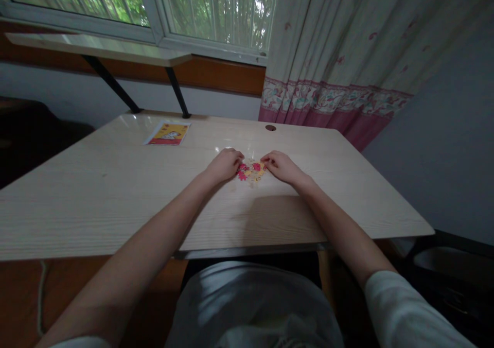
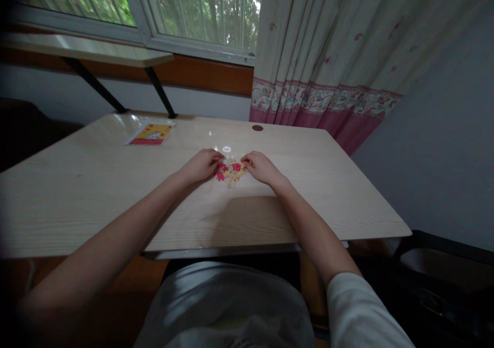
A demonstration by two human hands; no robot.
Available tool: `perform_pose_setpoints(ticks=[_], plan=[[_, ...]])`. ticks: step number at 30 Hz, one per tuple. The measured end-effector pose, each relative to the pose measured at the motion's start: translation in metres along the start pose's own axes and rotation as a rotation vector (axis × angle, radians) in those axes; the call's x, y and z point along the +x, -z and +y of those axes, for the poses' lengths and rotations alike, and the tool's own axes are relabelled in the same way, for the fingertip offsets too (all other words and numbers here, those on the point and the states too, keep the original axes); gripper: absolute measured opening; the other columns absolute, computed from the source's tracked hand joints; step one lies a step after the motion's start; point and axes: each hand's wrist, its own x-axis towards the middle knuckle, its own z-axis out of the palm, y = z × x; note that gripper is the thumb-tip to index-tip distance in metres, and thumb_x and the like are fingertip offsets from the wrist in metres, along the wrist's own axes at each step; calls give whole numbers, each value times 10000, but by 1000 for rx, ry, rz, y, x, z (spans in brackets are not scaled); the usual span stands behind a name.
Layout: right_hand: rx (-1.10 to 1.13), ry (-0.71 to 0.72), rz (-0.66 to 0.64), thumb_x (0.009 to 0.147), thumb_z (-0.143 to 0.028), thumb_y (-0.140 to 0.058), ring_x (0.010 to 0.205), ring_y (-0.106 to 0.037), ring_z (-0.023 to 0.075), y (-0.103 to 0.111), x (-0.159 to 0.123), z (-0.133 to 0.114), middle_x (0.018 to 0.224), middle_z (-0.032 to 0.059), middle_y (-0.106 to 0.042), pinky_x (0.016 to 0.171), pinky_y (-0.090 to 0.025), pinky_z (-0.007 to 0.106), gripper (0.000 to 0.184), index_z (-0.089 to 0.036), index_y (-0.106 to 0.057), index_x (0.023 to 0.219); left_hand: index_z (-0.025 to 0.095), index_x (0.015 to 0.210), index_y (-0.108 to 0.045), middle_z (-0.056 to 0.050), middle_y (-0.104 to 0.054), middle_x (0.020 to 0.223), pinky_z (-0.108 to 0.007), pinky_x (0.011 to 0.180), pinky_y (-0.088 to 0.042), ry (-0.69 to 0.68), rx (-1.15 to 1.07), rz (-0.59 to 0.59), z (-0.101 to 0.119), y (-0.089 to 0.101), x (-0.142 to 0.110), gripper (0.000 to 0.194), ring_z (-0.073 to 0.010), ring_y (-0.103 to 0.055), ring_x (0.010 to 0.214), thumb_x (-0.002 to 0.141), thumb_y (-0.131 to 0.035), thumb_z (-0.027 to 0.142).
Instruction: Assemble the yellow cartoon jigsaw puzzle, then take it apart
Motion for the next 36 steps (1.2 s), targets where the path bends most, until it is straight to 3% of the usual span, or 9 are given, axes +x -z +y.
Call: perform_pose_setpoints(ticks=[4, 10, 15, 19, 23, 26, 29, 32, 36], plan=[[-80, -47, 42, 832, -99, -451, 930, -577, 184, 11, -3, 17, 974, 110, -659, 867, -423, 323, 273, -128, -669, 993, 107, 1124, -629, -161, -603, 1132, -363, 938, -393, -38, -6, -57, -9, 22, -2, 416, -254, -544, 1055, 818, -481, 345], [-134, -73, -59, 826, -83, -465, 931, -600, 188, 15, -6, 25, 995, 123, -674, 878, -432, 329, 288, -125, -671, 1023, 113, 1111, -636, -175, -608, 1115, -408, 941, -384, 59, 69, -213, -22, 52, -18, 499, -314, -540, 1064, 760, -520, 448], [-63, -35, -112, 827, -83, -481, 905, -608, 181, 8, -2, 6, 975, 116, -679, 838, -445, 307, 276, -133, -687, 1003, 74, 1310, -441, -214, -493, 1291, -409, 989, -350, -58, 9, -232, -15, 37, -44, 761, -324, -457, 1180, 761, -509, 597], [-29, -14, -98, 847, -109, -473, 927, -604, 175, 9, 0, 4, 986, 109, -681, 856, -441, 304, 265, -129, -682, 1009, 115, 1262, -475, -186, -516, 1270, -433, 968, -369, -112, -8, -139, -11, 20, -56, 592, -311, -475, 1161, 830, -466, 519], [-63, -88, 23, 905, -237, -427, 1037, -577, 197, 12, -3, 25, 1087, 125, -657, 946, -402, 356, 306, -130, -651, 1083, 112, 1252, -477, -180, -516, 1270, -430, 978, -363, -115, 27, -79, -5, 12, -59, 530, -292, -479, 1159, 892, -370, 486], [-88, -186, -62, 922, -416, -390, 1250, -448, 238, 7, -9, 38, 1315, 158, -523, 1035, -330, 401, 463, -140, -541, 1262, 76, 1337, -384, -221, -407, 1380, -460, 1025, -308, -91, 79, -78, 1, 8, -59, 657, -320, -376, 1272, 885, -346, 551], [-100, -230, -197, 860, -622, -366, 1367, -274, 293, -3, -12, 34, 1469, 155, -319, 1094, -236, 459, 716, -169, -350, 1414, 44, 1403, -272, -257, -266, 1461, -510, 1044, -260, -28, 135, -153, 5, 5, -58, 793, -352, -260, 1347, 868, -293, 630], [-100, -127, -281, 766, -739, -388, 1394, -186, 316, -10, -10, 15, 1513, 155, -198, 1116, -181, 481, 934, -157, -190, 1470, 51, 1433, -207, -246, -196, 1492, -533, 1050, -237, 8, 166, -221, 7, 4, -57, 832, -349, -212, 1371, 866, -229, 659], [-127, 0, -323, 688, -802, -412, 1396, -155, 339, -15, -3, -6, 1520, 182, -138, 1119, -163, 498, 1086, -108, -132, 1475, 68, 1447, -184, -211, -180, 1506, -530, 1065, -214, 21, 201, -260, 9, 6, -54, 816, -318, -180, 1388, 877, -186, 652]])
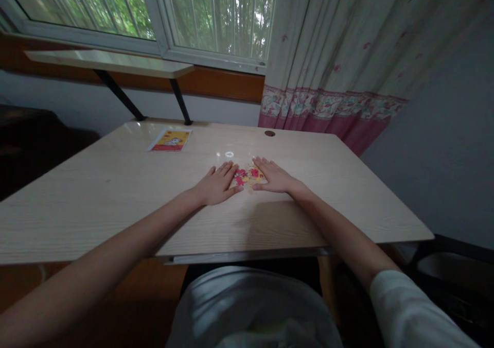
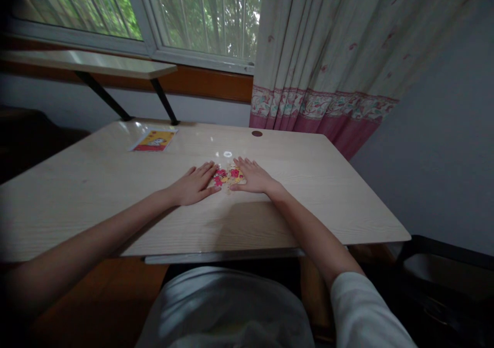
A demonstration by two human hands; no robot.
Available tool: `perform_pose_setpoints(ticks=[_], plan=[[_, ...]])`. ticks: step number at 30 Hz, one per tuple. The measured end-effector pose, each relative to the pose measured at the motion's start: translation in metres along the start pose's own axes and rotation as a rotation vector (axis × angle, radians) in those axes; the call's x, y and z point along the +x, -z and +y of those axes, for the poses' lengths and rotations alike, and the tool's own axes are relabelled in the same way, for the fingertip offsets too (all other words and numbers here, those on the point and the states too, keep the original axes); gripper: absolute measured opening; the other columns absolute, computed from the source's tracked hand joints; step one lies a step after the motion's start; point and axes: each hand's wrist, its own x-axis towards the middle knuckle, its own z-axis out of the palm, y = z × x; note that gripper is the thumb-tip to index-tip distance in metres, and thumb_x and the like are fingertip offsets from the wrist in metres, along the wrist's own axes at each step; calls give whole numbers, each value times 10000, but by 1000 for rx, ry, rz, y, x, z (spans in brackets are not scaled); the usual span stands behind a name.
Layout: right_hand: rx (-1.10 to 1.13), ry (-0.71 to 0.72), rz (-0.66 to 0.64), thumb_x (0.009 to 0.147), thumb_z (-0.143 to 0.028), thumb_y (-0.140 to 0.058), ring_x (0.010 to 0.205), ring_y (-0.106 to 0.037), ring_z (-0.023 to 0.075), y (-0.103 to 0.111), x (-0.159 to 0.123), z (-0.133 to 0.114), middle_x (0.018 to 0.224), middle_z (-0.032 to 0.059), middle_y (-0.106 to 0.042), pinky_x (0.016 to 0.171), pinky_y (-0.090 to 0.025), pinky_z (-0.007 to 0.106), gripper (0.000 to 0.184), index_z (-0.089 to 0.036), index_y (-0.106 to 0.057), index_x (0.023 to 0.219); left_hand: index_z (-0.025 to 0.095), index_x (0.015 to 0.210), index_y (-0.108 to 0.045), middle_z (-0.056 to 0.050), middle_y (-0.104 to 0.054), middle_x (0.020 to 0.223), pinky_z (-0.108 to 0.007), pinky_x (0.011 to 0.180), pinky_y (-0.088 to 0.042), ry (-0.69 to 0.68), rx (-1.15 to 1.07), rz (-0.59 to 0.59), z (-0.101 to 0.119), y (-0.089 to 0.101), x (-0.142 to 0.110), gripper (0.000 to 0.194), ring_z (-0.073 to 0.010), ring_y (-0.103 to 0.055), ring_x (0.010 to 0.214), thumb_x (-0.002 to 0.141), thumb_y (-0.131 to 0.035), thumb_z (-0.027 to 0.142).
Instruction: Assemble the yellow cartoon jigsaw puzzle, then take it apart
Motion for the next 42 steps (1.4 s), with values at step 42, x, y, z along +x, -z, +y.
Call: perform_pose_setpoints(ticks=[42], plan=[[79, 244, 51, 787, -735, -335, 1370, -215, 362, -57, 178, -190, 1504, 91, -262, 1102, -159, 563, 818, -235, -292, 1432, 6, 1408, -263, -181, -262, 1489, -396, 1069, -249, 245, 181, -39, -211, -3, -119, 663, -267, -245, 1368, 884, -226, 411]])
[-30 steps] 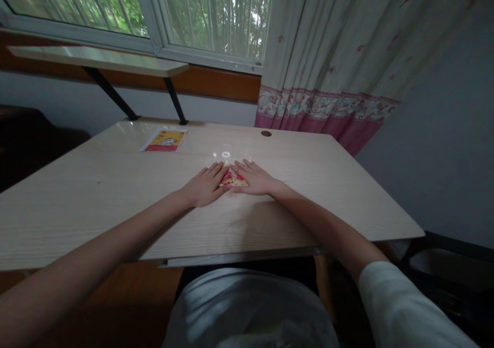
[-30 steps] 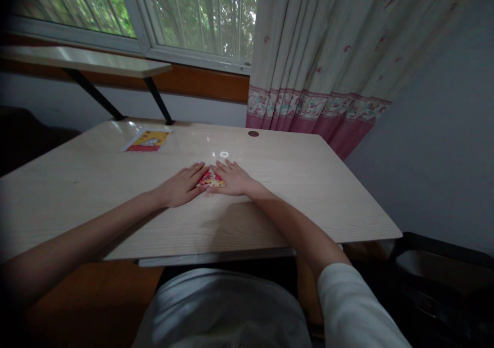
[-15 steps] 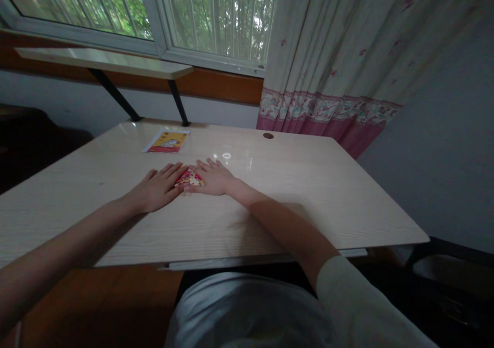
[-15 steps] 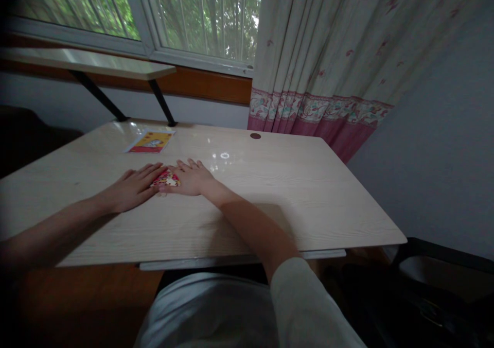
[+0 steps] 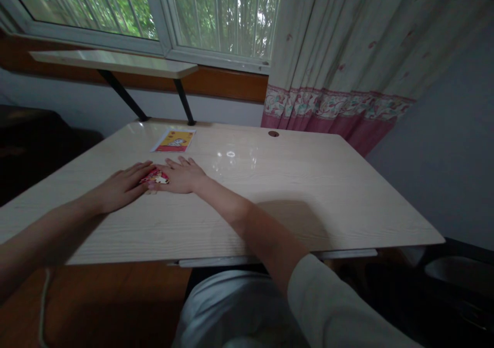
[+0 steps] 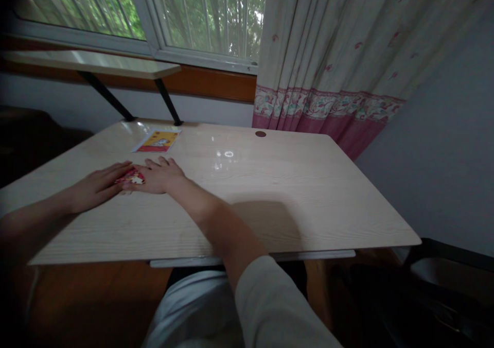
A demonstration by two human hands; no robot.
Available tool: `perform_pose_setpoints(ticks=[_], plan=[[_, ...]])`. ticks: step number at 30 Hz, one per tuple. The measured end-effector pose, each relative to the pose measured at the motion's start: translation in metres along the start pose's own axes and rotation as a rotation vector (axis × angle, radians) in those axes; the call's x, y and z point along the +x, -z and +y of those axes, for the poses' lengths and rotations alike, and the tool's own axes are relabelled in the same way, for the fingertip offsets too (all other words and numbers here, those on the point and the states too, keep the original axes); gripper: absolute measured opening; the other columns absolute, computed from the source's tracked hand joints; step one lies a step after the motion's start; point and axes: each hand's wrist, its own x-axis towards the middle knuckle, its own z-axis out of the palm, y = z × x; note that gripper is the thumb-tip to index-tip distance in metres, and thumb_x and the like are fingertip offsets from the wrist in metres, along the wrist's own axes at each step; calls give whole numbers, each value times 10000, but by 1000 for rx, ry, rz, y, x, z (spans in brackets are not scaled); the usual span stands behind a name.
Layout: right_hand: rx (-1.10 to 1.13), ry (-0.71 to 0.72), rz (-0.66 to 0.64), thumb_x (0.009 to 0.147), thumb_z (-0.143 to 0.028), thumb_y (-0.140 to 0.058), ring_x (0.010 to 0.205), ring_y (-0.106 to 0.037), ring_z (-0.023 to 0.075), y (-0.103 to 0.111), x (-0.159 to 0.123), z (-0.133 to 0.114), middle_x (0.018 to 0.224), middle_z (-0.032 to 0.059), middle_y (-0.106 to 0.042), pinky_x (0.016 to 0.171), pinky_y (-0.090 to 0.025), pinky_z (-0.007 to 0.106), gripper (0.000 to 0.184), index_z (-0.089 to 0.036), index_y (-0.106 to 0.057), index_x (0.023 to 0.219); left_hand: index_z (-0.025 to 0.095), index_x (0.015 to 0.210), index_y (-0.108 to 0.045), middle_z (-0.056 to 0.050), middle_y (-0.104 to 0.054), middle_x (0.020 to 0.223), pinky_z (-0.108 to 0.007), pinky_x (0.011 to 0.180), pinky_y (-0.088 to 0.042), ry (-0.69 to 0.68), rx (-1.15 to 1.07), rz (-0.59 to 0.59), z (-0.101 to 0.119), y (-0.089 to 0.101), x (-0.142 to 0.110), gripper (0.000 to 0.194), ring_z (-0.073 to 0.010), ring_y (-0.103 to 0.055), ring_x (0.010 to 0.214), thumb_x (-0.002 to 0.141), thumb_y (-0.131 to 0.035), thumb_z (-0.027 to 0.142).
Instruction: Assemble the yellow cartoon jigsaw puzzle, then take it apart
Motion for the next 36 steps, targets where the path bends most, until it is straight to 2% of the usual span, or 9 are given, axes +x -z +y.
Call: perform_pose_setpoints(ticks=[3, 6, 9, 12, 16, 22, 26, 31, 36], plan=[[21, 10, -7, 776, -745, -348, 1375, -208, 354, 0, 1, 1, 1506, 88, -258, 1103, -166, 558, 828, -238, -297, 1429, 33, 1388, -283, -141, -294, 1485, -358, 1084, -238, -7, -6, 37, 3, 2, -2, 654, -242, -266, 1359, 878, -201, 435], [104, 37, 23, 784, -746, -333, 1372, -237, 317, 4, 2, 7, 1498, 71, -285, 1100, -214, 519, 806, -252, -304, 1420, 110, 1379, -286, -69, -348, 1471, -303, 1096, -224, 5, -52, 102, 13, 11, -6, 586, -168, -296, 1343, 909, -164, 437], [219, 78, 112, 844, -691, -278, 1342, -315, 243, 15, -5, 14, 1457, 69, -365, 1103, -254, 424, 721, -228, -346, 1393, 104, 1346, -351, -91, -372, 1455, -355, 1086, -255, 75, -43, 116, 24, 22, -7, 562, -207, -283, 1349, 925, -124, 398], [279, 113, 165, 882, -634, -266, 1324, -338, 212, 35, -30, 24, 1424, 67, -410, 1100, -251, 402, 648, -230, -365, 1379, 108, 1297, -424, -92, -401, 1435, -359, 1085, -256, 47, -34, 204, 38, 37, -2, 534, -211, -295, 1332, 930, -133, 363], [233, 141, 129, 926, -548, -271, 1316, -339, 199, 68, -90, 53, 1401, 74, -432, 1098, -230, 427, 560, -224, -378, 1370, 111, 1237, -494, -103, -465, 1352, -343, 1075, -268, -102, -105, 305, 73, 59, 13, 525, -198, -360, 1265, 943, -167, 399], [-43, 16, 36, 906, -578, -287, 1363, -265, 244, 98, -191, 125, 1453, 128, -353, 1109, -187, 471, 642, -167, -355, 1396, 129, 1210, -542, -135, -517, 1275, -387, 1043, -307, -381, -190, 244, 154, 74, 51, 502, -230, -426, 1208, 941, -258, 444], [-158, -175, -50, 890, -613, -275, 1394, -195, 281, 104, -236, 156, 1508, 114, -246, 1106, -166, 518, 686, -196, -291, 1435, 176, 1257, -510, -135, -466, 1355, -466, 1037, -296, -437, -172, 146, 205, 76, 78, 506, -286, -372, 1279, 926, -285, 485], [-194, -299, -98, 868, -660, -241, 1405, -154, 294, 103, -257, 159, 1530, 113, -160, 1102, -159, 550, 755, -205, -195, 1468, 169, 1380, -380, -162, -289, 1482, -539, 1042, -246, -344, -170, 33, 241, 73, 98, 596, -341, -245, 1359, 925, -224, 522], [-196, -333, -114, 855, -679, -245, 1404, -160, 293, 98, -254, 154, 1530, 110, -143, 1103, -160, 550, 767, -224, -186, 1469, 193, 1447, -250, -139, -196, 1520, -557, 1056, -193, -268, -181, 39, 245, 55, 101, 665, -320, -173, 1389, 914, -170, 582]])
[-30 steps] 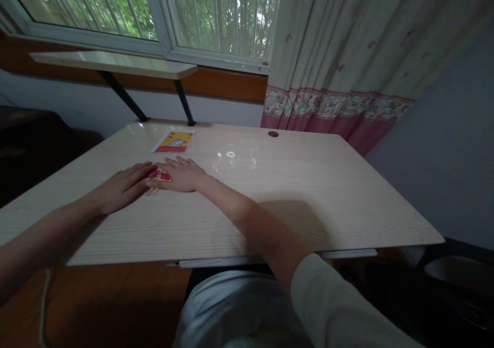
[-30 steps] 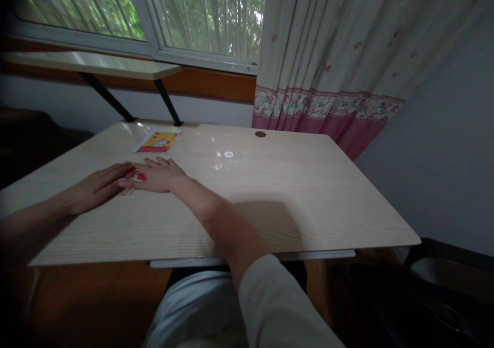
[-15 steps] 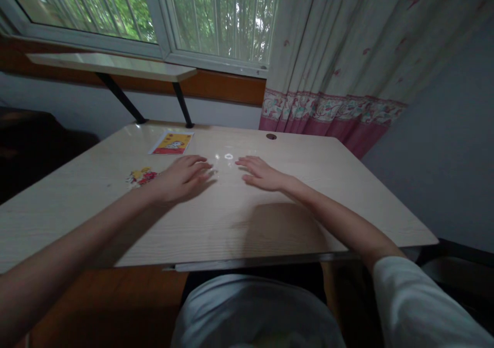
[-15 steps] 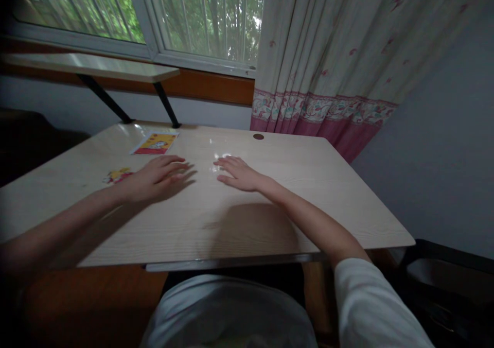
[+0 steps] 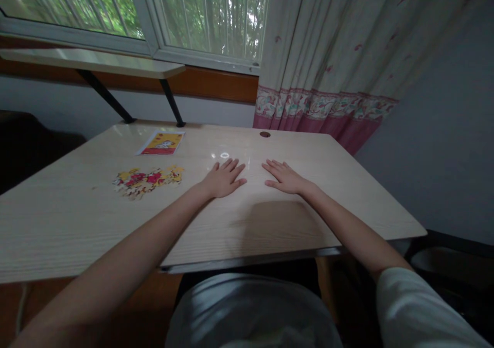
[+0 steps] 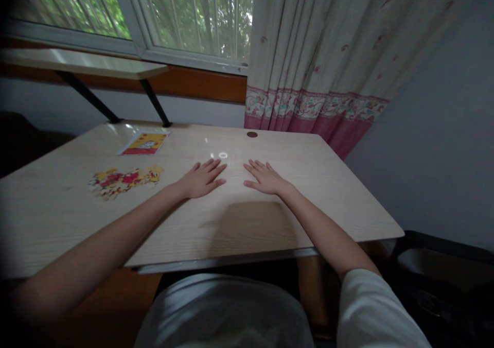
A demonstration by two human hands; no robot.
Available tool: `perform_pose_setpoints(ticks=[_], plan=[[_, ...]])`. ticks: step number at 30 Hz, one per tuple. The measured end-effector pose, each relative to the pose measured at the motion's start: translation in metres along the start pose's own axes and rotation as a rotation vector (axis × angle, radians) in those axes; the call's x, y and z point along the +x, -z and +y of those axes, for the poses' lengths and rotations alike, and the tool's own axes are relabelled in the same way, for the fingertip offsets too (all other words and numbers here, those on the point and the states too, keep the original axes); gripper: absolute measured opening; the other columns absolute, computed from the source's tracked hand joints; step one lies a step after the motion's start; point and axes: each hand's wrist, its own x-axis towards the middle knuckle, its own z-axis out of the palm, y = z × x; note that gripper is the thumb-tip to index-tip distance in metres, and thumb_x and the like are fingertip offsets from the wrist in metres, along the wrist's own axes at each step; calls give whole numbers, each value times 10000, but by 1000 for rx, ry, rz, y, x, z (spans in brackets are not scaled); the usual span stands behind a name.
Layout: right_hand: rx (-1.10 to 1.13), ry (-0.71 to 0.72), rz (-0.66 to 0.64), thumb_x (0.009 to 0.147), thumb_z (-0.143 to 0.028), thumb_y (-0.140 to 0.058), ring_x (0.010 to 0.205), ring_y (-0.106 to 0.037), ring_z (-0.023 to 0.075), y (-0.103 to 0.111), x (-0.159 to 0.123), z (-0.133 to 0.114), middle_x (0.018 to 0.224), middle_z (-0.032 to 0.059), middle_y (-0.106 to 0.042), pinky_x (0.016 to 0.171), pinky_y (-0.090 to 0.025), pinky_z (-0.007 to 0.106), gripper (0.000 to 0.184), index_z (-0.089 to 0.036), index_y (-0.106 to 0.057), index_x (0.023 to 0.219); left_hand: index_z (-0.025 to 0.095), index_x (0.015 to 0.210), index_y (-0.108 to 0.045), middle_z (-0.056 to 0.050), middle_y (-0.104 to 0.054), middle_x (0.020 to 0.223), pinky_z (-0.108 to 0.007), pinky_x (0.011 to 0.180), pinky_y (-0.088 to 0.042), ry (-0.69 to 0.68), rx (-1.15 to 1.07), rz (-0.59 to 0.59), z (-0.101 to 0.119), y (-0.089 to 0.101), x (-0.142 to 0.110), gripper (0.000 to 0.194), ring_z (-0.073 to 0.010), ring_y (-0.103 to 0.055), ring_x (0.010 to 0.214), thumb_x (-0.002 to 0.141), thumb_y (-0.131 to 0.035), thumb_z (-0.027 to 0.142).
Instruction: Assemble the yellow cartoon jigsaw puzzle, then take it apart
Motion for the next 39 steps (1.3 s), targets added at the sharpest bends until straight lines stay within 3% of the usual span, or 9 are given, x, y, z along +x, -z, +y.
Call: perform_pose_setpoints(ticks=[4, 39], plan=[[10, -6, -8, 849, -686, -252, 1402, -169, 287, 1, 1, 0, 1526, 113, -158, 1105, -167, 540, 772, -222, -204, 1465, 224, 1454, -227, -135, -190, 1522, -562, 1047, -206, 1, -9, -17, -5, -8, -3, 679, -309, -171, 1392, 901, -169, 614], [49, -13, -10, 830, -707, -282, 1397, -189, 292, 1, 4, 3, 1519, 125, -188, 1110, -164, 527, 797, -214, -247, 1455, 191, 1454, -225, -162, -184, 1518, -592, 1037, -224, -14, -7, -42, -5, -5, -3, 665, -322, -168, 1390, 916, -190, 581]])
